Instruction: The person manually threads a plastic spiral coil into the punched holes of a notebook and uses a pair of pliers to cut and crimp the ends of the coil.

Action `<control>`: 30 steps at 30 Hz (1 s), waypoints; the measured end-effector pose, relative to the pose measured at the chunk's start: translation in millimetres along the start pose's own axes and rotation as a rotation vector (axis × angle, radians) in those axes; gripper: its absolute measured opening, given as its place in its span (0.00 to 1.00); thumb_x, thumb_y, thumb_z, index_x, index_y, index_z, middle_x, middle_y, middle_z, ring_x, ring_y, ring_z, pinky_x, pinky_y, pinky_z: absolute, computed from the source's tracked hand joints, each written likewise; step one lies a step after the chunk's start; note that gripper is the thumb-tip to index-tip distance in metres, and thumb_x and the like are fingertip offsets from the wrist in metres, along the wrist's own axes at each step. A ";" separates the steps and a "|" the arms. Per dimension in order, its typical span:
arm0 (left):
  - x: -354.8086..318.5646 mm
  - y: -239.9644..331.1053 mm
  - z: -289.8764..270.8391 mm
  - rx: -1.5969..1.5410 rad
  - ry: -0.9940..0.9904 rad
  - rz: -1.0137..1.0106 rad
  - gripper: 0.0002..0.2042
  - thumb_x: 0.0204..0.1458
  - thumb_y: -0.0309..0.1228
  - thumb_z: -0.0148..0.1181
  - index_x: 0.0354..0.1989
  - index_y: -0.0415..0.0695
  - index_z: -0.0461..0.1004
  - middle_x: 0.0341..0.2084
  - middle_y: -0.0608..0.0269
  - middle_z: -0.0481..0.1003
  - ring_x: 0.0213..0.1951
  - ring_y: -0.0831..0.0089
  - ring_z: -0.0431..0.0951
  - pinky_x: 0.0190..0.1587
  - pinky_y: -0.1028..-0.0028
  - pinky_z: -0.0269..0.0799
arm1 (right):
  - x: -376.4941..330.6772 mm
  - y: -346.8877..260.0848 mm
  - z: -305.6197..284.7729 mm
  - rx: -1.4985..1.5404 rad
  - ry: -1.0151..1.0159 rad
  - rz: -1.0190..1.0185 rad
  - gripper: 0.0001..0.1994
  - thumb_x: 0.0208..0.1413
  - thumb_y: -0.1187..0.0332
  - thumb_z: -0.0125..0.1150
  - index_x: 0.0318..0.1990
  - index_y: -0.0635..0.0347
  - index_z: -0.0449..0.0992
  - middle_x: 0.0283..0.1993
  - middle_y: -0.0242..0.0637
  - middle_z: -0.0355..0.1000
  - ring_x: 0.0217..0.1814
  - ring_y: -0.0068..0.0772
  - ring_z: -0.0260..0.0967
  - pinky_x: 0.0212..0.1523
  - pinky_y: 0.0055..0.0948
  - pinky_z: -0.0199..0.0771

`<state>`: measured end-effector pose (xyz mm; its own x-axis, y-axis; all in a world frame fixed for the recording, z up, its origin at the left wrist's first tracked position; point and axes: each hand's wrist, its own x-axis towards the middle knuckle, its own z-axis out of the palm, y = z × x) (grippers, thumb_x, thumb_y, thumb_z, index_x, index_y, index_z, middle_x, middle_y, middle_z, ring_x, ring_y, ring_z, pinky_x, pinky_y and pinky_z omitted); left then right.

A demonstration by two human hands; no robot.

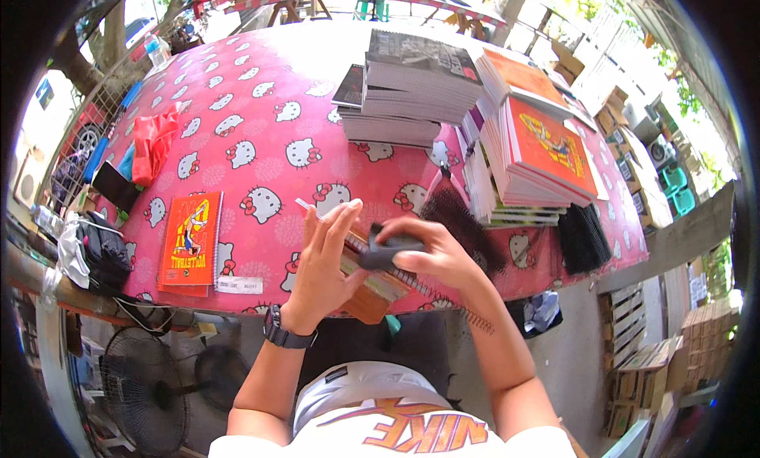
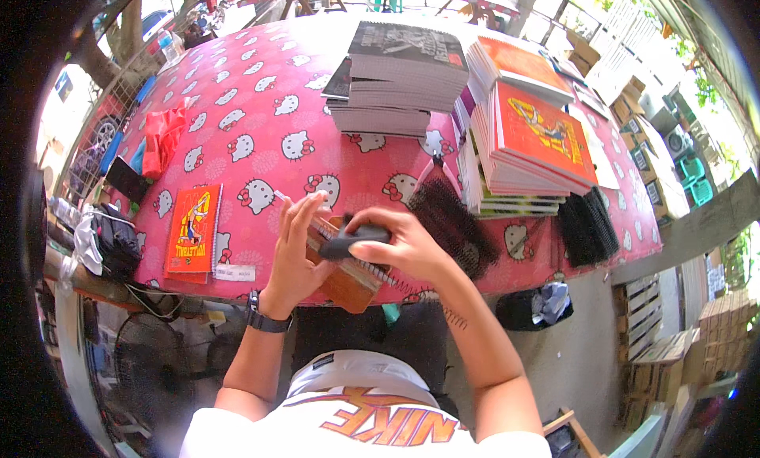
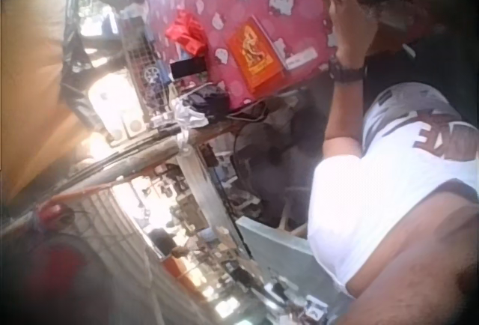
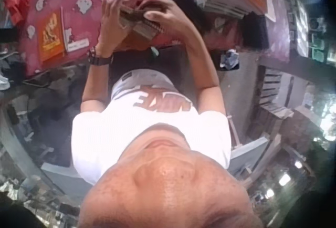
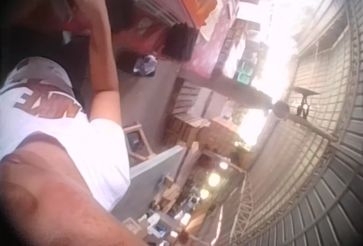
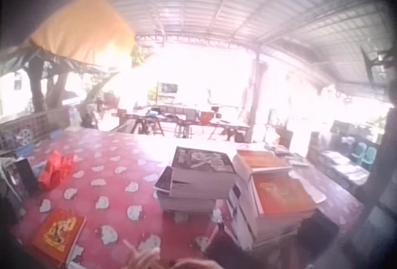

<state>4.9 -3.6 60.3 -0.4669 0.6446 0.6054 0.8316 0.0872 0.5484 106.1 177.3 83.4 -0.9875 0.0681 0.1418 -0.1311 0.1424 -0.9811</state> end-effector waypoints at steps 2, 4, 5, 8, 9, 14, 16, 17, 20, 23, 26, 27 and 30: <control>-0.5 -4.3 -3.6 0.084 0.016 0.067 0.45 0.33 0.32 0.72 0.63 0.45 0.52 0.59 0.56 0.60 0.55 0.61 0.68 0.65 0.51 0.38 | 7.3 4.5 -12.1 -0.251 0.067 0.197 0.23 0.46 0.52 0.64 0.40 0.63 0.75 0.38 0.34 0.71 0.42 0.23 0.65 0.45 0.24 0.64; -0.7 -5.1 -8.5 0.018 0.293 -0.088 0.39 0.39 0.30 0.69 0.62 0.44 0.55 0.59 0.57 0.62 0.57 0.64 0.66 0.65 0.56 0.43 | 9.6 1.4 -17.4 -0.345 0.077 0.161 0.22 0.46 0.52 0.64 0.41 0.63 0.74 0.38 0.34 0.71 0.42 0.23 0.65 0.45 0.23 0.64; -5.8 -17.0 -8.2 0.027 0.299 -0.097 0.39 0.39 0.30 0.69 0.62 0.44 0.55 0.59 0.57 0.62 0.57 0.64 0.66 0.65 0.56 0.43 | 7.6 -4.0 -6.5 -0.034 0.031 0.036 0.22 0.46 0.53 0.64 0.40 0.64 0.74 0.37 0.34 0.71 0.40 0.23 0.65 0.43 0.24 0.65; -11.9 -42.3 -4.7 -0.704 0.334 -0.487 0.29 0.49 0.27 0.62 0.61 0.43 0.60 0.55 0.58 0.67 0.58 0.72 0.63 0.61 0.66 0.56 | 12.7 -1.1 6.3 -0.003 -0.035 0.070 0.21 0.47 0.54 0.63 0.41 0.63 0.74 0.38 0.34 0.71 0.41 0.23 0.65 0.44 0.24 0.65; -12.7 -43.3 -3.7 -0.706 0.344 -0.485 0.29 0.49 0.27 0.62 0.61 0.43 0.60 0.55 0.58 0.67 0.58 0.72 0.63 0.61 0.66 0.56 | 18.0 0.8 3.4 -0.113 -0.021 0.185 0.22 0.48 0.54 0.63 0.43 0.62 0.74 0.40 0.33 0.71 0.43 0.23 0.65 0.46 0.23 0.63; -10.1 -49.0 2.2 -0.787 0.344 -0.550 0.26 0.52 0.27 0.58 0.61 0.44 0.61 0.53 0.61 0.68 0.52 0.76 0.67 0.57 0.71 0.61 | 20.8 0.5 15.7 0.158 -0.071 -0.031 0.24 0.47 0.49 0.62 0.41 0.63 0.75 0.36 0.33 0.71 0.40 0.23 0.66 0.43 0.25 0.66; -9.9 -48.2 2.7 -0.820 0.309 -0.541 0.23 0.55 0.29 0.56 0.60 0.45 0.62 0.52 0.63 0.68 0.48 0.79 0.68 0.53 0.75 0.64 | 26.9 13.7 2.1 -0.151 0.011 0.098 0.22 0.47 0.52 0.63 0.41 0.63 0.74 0.36 0.33 0.71 0.41 0.22 0.66 0.42 0.24 0.65; -10.5 -53.0 1.6 -0.819 0.323 -0.533 0.23 0.55 0.29 0.56 0.60 0.45 0.62 0.52 0.63 0.68 0.48 0.79 0.68 0.53 0.75 0.64 | 33.7 10.3 -2.7 -0.466 0.094 0.211 0.20 0.47 0.55 0.64 0.40 0.64 0.74 0.37 0.32 0.70 0.41 0.21 0.65 0.42 0.23 0.64; -11.7 -64.6 -0.2 -0.765 0.239 -0.523 0.21 0.55 0.27 0.56 0.59 0.44 0.65 0.47 0.67 0.70 0.48 0.82 0.68 0.51 0.77 0.64 | 31.3 -1.7 8.5 -0.014 -0.009 0.071 0.20 0.48 0.55 0.63 0.40 0.64 0.74 0.34 0.34 0.71 0.39 0.21 0.65 0.41 0.22 0.64; -6.0 -60.0 -0.3 -0.833 0.271 -0.511 0.16 0.54 0.23 0.54 0.53 0.43 0.71 0.38 0.72 0.69 0.42 0.84 0.67 0.47 0.80 0.66 | 40.6 13.6 5.8 -0.155 0.007 0.167 0.18 0.50 0.57 0.60 0.40 0.65 0.73 0.34 0.30 0.69 0.38 0.20 0.64 0.41 0.22 0.64; -4.1 -60.4 -1.2 -0.781 0.250 -0.494 0.16 0.55 0.22 0.53 0.52 0.42 0.72 0.36 0.72 0.69 0.40 0.85 0.67 0.45 0.81 0.65 | 43.4 17.0 -2.7 -0.003 0.031 0.049 0.18 0.51 0.57 0.59 0.40 0.64 0.73 0.33 0.29 0.69 0.38 0.20 0.64 0.41 0.24 0.64; -3.3 -60.0 -0.6 -0.810 0.245 -0.504 0.16 0.54 0.21 0.53 0.52 0.42 0.72 0.36 0.72 0.69 0.40 0.85 0.67 0.45 0.81 0.65 | 44.3 13.3 5.3 0.129 -0.028 -0.011 0.18 0.51 0.57 0.59 0.40 0.64 0.73 0.34 0.30 0.70 0.38 0.20 0.64 0.41 0.23 0.64; -2.4 -60.7 -2.6 -0.861 0.242 -0.502 0.16 0.54 0.20 0.53 0.51 0.42 0.72 0.36 0.72 0.70 0.40 0.85 0.67 0.45 0.82 0.65 | 55.2 8.9 7.9 -0.179 -0.026 0.132 0.19 0.51 0.56 0.60 0.41 0.63 0.74 0.35 0.31 0.70 0.38 0.20 0.64 0.38 0.21 0.65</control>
<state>-45.2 -12.5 27.1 -0.8291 0.5052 0.2394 0.0697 -0.3315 0.9409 49.8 174.5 81.4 -0.9973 0.0726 0.0083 0.0144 0.3069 -0.9516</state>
